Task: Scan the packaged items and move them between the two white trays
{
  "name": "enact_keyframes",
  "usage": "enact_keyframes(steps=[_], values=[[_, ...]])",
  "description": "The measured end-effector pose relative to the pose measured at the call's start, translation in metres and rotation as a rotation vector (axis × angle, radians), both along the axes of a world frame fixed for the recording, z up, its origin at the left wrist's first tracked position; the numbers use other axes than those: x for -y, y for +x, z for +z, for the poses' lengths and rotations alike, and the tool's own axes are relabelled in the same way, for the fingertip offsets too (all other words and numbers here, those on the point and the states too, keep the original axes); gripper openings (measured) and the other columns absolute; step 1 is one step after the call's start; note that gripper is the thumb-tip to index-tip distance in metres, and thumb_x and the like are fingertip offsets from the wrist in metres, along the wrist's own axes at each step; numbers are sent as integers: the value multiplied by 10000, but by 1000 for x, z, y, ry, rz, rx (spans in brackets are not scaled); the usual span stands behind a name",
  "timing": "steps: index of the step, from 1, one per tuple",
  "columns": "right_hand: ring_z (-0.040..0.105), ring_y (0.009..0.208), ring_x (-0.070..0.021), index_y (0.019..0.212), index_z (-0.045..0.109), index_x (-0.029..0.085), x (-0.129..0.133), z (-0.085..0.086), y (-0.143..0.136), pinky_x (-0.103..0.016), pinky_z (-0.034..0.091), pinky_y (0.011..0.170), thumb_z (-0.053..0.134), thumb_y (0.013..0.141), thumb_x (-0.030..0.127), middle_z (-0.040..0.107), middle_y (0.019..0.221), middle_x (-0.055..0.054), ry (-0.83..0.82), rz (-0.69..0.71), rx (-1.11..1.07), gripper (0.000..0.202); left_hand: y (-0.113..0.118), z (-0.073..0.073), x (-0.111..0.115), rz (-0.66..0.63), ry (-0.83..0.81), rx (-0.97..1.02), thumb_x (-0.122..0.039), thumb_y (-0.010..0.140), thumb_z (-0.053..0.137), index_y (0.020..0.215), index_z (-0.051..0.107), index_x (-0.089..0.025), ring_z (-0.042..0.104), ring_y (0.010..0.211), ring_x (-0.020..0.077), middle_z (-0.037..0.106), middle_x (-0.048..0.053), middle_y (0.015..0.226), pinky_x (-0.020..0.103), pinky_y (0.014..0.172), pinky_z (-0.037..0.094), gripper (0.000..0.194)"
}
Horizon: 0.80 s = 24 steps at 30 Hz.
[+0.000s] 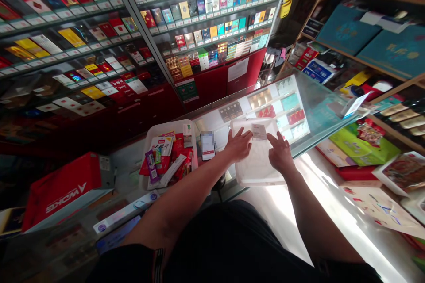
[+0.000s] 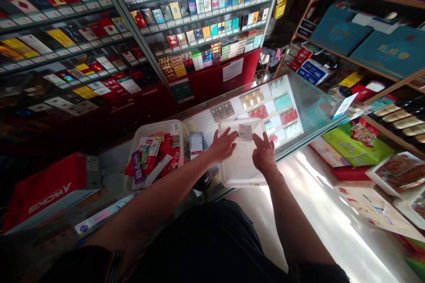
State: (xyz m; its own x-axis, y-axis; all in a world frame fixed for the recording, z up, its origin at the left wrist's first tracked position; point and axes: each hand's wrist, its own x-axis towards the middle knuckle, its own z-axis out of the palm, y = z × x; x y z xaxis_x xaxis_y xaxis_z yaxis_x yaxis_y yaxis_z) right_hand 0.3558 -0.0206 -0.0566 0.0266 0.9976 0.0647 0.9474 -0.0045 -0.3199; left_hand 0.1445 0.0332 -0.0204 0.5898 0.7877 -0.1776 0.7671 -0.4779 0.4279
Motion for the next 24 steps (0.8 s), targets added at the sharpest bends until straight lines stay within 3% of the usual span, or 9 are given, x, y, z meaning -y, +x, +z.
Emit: enact_keyframes(steps=[6,11,18,24], values=[[263,1619,-391,1601,488,178,-8,-14,13,-739,267,1259,496,712,40,547,1622,-112,-71,-104,77,900,24,-18,-7,25,-58,-54,-323,1060,337,1676,330,-263,138,1676,319,309,39,1772,753,1304,88,620],[272,1616,-372,1563,533,165,-8,-17,2,-694,298,1262,464,763,53,553,1616,-99,-93,-132,110,810,17,-9,-1,27,-36,-14,-330,1072,301,1673,334,-251,144,1675,312,327,27,1765,739,1315,94,608],[299,1599,-389,1530,568,158,-22,5,-52,-710,278,1255,471,802,81,597,1572,-118,24,-6,1,738,-33,23,11,117,65,45,-291,1055,384,1649,387,-266,203,1661,313,364,19,1749,671,1340,151,595],[285,1597,-439,1523,570,160,-34,25,-113,-755,252,1238,479,861,117,578,1590,-129,27,170,-64,669,-98,25,34,248,132,42,-287,1036,476,1618,441,-261,300,1627,310,436,59,1709,629,1329,225,584]])
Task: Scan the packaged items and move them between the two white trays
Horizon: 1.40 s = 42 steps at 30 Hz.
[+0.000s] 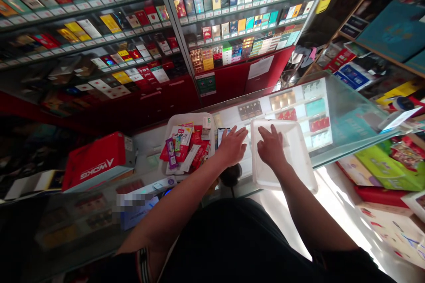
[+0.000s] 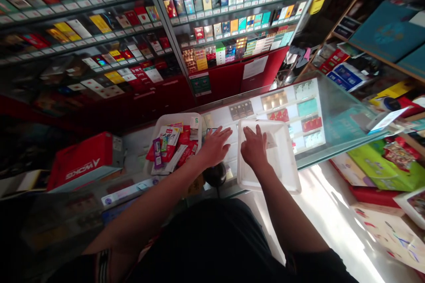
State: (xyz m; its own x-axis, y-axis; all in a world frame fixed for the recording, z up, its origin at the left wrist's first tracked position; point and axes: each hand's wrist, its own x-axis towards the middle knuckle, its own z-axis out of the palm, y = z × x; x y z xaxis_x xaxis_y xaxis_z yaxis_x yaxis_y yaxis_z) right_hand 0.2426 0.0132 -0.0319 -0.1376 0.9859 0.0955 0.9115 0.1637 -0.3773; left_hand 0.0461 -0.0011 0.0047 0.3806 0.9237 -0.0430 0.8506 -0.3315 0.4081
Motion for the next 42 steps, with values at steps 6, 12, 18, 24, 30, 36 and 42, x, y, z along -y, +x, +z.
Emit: enact_keyframes(steps=[6,12,18,24,30,36,42], values=[[293,1602,-429,1489,602,187,5,8,-62,-698,232,1270,520,903,148,597,1576,-104,-48,173,-36,593,-74,-9,34,243,4,-48,-253,998,556,1425,640,-188,544,1441,312,678,124,1469,513,1266,359,440],[320,1587,-414,1422,647,206,16,25,-119,-662,208,1276,542,922,144,630,1537,-93,-127,406,-31,515,-124,-9,77,435,30,-156,-300,1014,528,1305,709,-209,621,1299,315,741,125,1326,482,1172,429,354],[398,1520,-394,1297,713,179,13,30,-170,-611,255,1245,520,972,191,706,1405,-137,-203,574,32,378,-140,-10,104,597,-17,-326,-305,965,564,1199,730,-204,651,1185,366,759,160,1219,498,1062,461,304],[383,1526,-415,1394,653,178,8,16,-208,-659,266,1217,512,1012,298,682,1442,-173,-269,661,99,424,-144,-17,112,693,-65,-370,-328,952,570,1128,735,-211,622,1195,416,750,215,1200,555,1037,431,268],[490,1443,-440,1297,696,143,0,6,-228,-679,281,1198,579,998,427,713,1359,-226,-355,642,166,428,-143,-22,113,702,-52,-374,-341,932,609,1049,750,-226,617,1203,404,749,205,1210,550,1027,437,216],[696,1177,-338,1165,757,131,-6,4,-238,-418,523,993,665,939,318,773,1199,-204,-312,524,31,307,-144,-22,115,713,-29,-353,-375,918,630,1056,742,-217,649,1152,391,764,185,1151,533,1001,460,238],[734,1054,-228,1125,775,192,-11,8,-240,-312,535,927,648,884,124,806,1129,-84,-384,443,-205,281,-156,-17,112,762,-23,-210,-359,991,520,1035,759,-214,707,1062,324,789,133,1090,458,984,502,283]])
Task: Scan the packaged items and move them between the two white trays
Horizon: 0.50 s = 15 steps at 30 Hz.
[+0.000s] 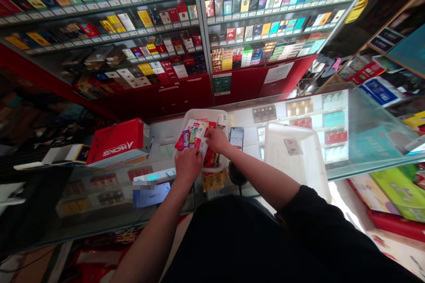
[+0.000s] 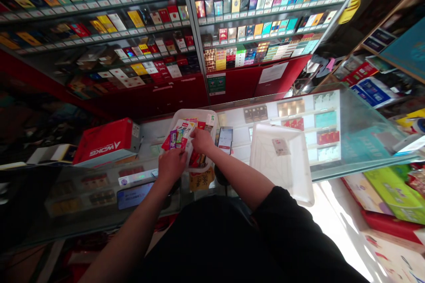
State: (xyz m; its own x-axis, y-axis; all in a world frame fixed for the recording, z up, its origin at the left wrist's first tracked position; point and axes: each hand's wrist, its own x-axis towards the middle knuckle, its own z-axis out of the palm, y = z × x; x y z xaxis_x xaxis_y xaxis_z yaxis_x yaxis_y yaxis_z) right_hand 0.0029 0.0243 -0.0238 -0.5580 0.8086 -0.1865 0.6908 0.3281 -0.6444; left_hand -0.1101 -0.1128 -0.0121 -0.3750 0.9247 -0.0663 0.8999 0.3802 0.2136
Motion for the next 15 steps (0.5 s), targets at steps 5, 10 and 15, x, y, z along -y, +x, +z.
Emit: enact_keyframes(steps=[5,10,15], values=[[730,958,-194,1041,784,209,3,16,2,-291,532,908,659,880,105,811,1022,-37,3,95,-166,228,-21,8,-16,-11,198,298,-332,969,542,1411,665,-196,721,1030,255,778,101,1188,361,961,535,479],[727,930,-195,1126,757,195,6,21,3,-295,534,882,653,875,120,804,967,-22,15,94,-286,282,-34,24,-28,-9,142,449,-404,898,615,1159,816,-231,715,833,235,789,37,899,330,810,537,372],[733,922,-182,1116,763,204,3,20,10,-297,541,880,700,882,177,806,974,-16,-24,71,-338,244,-40,33,-27,52,217,591,-439,850,654,970,839,-222,698,772,214,797,16,839,299,718,509,309]])
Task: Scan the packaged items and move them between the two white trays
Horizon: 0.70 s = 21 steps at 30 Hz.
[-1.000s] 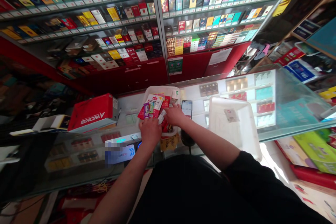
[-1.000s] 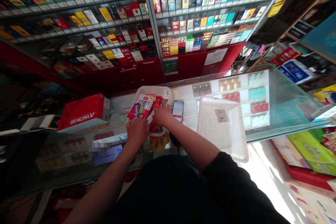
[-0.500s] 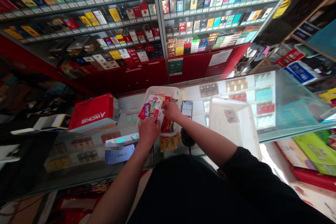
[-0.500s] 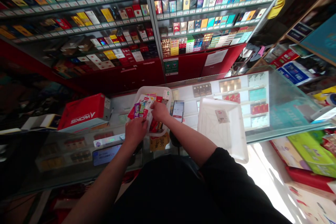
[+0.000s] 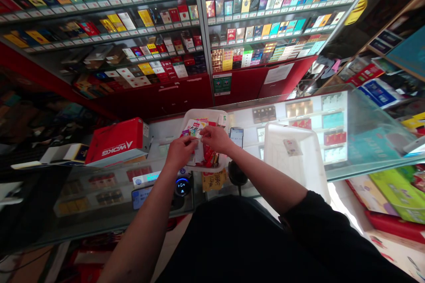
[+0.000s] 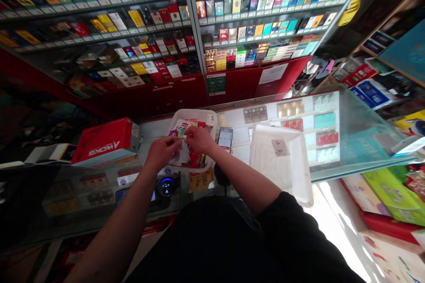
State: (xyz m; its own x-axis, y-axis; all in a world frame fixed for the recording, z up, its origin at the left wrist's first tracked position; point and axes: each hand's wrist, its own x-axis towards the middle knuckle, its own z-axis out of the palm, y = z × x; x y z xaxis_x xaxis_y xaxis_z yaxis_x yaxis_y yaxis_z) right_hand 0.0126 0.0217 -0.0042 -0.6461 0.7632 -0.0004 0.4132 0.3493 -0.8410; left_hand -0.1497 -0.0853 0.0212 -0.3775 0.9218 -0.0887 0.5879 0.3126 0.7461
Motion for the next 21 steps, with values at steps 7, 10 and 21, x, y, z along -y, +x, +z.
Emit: enact_keyframes(steps=[7,10,21], values=[[708,893,-183,974,814,213,-3,4,26,-286,499,839,782,838,228,802,954,-6,-17,85,101,141,-5,0,-6,264,207,464,-520,713,831,942,788,-166,659,703,162,762,10,806,272,679,533,424],[674,805,-177,890,806,208,-4,2,36,-278,459,747,769,839,245,767,848,1,-25,34,148,73,-4,-4,-12,367,284,719,-529,596,921,911,741,-160,646,652,136,725,-9,751,260,648,542,518],[550,617,-141,762,746,200,-12,-23,78,-268,419,624,712,836,383,622,617,37,-245,-268,-68,200,13,-24,-14,307,247,709,-478,638,915,989,781,-183,697,718,164,786,11,847,282,699,570,478]])
